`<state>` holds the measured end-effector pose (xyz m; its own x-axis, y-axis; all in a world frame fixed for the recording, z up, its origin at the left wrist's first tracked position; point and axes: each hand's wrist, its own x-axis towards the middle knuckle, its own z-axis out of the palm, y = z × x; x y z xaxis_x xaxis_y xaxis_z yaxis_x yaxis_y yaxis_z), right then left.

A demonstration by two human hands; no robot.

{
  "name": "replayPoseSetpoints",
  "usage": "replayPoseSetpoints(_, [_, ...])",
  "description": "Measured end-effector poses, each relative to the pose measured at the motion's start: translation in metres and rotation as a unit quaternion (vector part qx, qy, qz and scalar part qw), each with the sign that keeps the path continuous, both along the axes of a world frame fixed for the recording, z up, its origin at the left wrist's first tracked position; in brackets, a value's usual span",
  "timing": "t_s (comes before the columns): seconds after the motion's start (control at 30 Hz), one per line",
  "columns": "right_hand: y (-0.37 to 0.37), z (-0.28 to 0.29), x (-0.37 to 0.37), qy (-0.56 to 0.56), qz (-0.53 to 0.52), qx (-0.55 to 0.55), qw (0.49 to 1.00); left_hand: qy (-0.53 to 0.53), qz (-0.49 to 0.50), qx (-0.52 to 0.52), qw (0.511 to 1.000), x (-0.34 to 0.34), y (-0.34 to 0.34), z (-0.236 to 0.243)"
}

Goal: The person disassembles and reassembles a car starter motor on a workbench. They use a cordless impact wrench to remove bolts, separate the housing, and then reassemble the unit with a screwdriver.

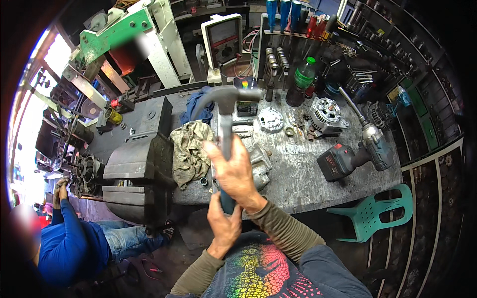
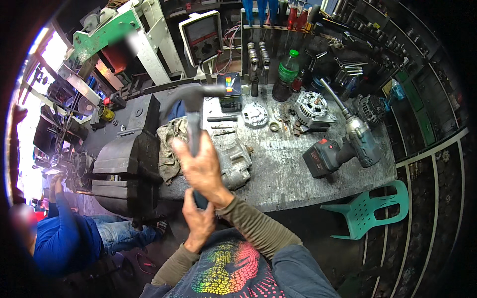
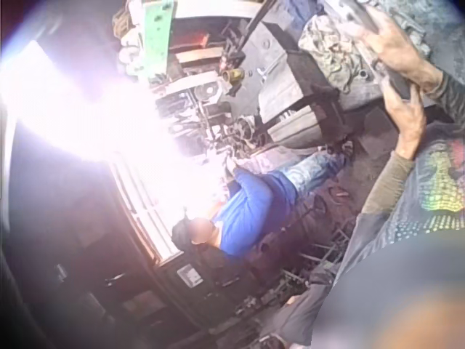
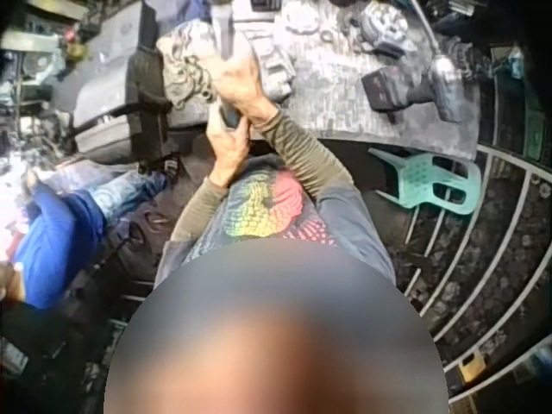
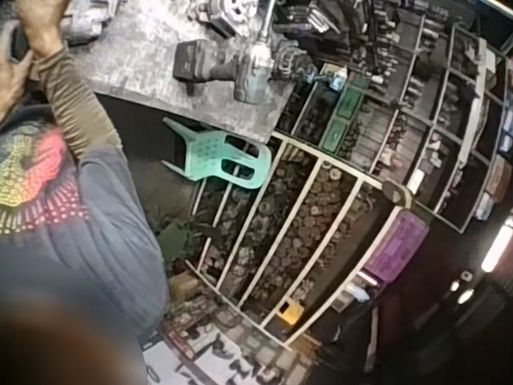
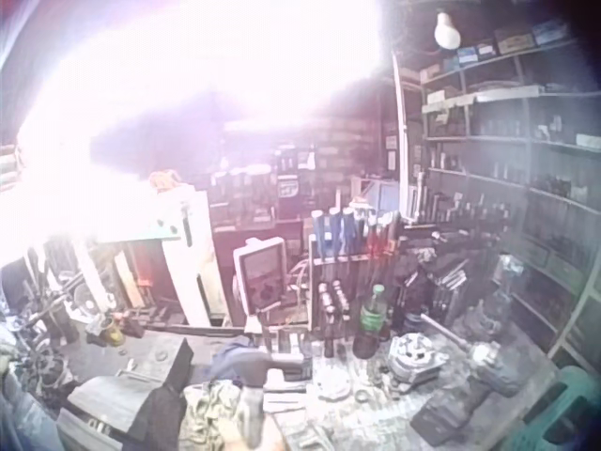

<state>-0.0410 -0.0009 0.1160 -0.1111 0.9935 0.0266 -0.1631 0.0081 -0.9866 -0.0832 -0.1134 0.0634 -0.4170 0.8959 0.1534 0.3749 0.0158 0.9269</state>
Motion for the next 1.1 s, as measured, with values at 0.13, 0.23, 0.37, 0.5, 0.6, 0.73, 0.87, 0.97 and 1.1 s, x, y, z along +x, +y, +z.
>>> replayPoseSetpoints(0.13, [-0.012, -0.052, 0.064, -0.199, -0.005, 0.007, 0.980, 0.019, -0.273, -0.086, 0.958, 0.005, -0.010, -0.048])
replayPoseSetpoints(0.23, [-0.036, -0.076, 0.108, -0.235, 0.000, 0.095, 0.967, 0.187, -0.257, 0.004, 0.948, -0.022, 0.000, -0.066])
replayPoseSetpoints(0.37, [-0.076, -0.092, 0.143, -0.340, 0.039, 0.088, 0.935, 0.384, -0.164, -0.074, 0.905, -0.042, 0.021, -0.082])
replayPoseSetpoints(0.5, [-0.112, -0.109, 0.143, -0.424, 0.081, 0.079, 0.898, 0.411, -0.175, -0.081, 0.891, -0.046, 0.023, -0.089])
replayPoseSetpoints(0.6, [-0.123, -0.123, 0.140, -0.440, 0.104, 0.110, 0.885, 0.467, -0.191, -0.086, 0.859, -0.051, 0.020, -0.093])
replayPoseSetpoints(0.73, [-0.124, -0.134, 0.130, -0.464, 0.035, 0.103, 0.879, 0.456, -0.215, -0.035, 0.863, -0.059, 0.028, -0.106])
replayPoseSetpoints(0.87, [-0.137, -0.124, 0.106, -0.444, 0.048, 0.105, 0.889, 0.358, -0.245, 0.014, 0.901, -0.068, 0.033, -0.121])
replayPoseSetpoints(0.97, [-0.138, -0.111, 0.100, -0.472, 0.079, 0.223, 0.850, 0.330, -0.236, 0.021, 0.914, -0.059, 0.020, -0.125])
replayPoseSetpoints(1.1, [-0.108, -0.110, 0.114, -0.558, 0.048, 0.074, 0.825, 0.291, -0.147, 0.030, 0.945, -0.043, 0.008, -0.125])
